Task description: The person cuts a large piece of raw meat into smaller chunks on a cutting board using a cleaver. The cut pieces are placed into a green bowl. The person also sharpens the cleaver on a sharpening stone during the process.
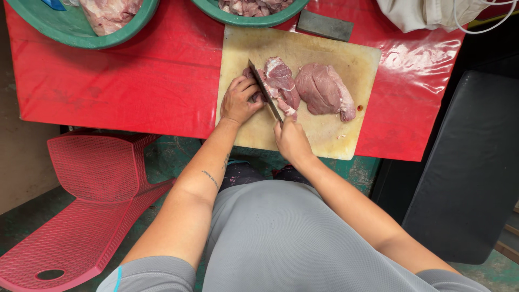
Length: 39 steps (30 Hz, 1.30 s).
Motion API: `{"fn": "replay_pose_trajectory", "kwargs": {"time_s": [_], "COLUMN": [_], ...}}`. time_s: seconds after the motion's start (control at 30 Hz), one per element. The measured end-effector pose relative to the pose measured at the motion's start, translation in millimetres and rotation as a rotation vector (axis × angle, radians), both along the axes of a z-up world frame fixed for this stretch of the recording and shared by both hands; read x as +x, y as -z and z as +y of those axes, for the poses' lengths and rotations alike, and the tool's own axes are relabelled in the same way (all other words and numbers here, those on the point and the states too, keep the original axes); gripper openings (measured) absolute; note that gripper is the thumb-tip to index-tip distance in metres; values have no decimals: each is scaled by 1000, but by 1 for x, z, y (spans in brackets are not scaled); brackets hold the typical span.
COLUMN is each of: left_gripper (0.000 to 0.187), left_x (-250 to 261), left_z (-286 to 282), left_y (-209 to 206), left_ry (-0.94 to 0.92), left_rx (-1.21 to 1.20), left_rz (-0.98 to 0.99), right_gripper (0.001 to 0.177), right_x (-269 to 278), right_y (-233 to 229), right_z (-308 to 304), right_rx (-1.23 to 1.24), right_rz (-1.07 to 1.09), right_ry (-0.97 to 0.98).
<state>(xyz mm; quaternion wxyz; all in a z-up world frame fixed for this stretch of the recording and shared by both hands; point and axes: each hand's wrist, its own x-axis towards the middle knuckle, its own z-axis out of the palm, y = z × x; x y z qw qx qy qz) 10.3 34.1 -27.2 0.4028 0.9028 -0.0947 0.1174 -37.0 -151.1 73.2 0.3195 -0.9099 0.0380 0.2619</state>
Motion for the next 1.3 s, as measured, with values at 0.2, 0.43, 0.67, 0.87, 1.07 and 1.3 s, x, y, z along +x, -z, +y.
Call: {"fn": "replay_pose_trajectory", "kwargs": {"time_s": [0.2, 0.43, 0.67, 0.87, 1.07, 1.3], "left_gripper": [22, 20, 40, 21, 17, 17], "left_x": [1, 4, -3, 9, 17, -16], "left_z": [-1, -1, 24, 39, 39, 41], "left_y": [7, 3, -23, -34, -31, -54], "left_ry": [-22, 3, 136, 354, 584, 316], "left_rx": [5, 19, 202, 382, 461, 105], "left_rz": [-12, -3, 64, -49, -7, 304], "right_gripper": [38, 37, 38, 39, 36, 37], "right_x": [14, 33, -35, -68, -97, -91], "right_y": [21, 39, 4, -14, -37, -44], "right_z": [13, 29, -25, -61, -103, -103], "right_rx": [-27, -43, -60, -104, -134, -91], "right_rz": [-119, -256, -24, 60, 55, 82], "right_ry": [-47, -72, -12, 6, 24, 109]}}
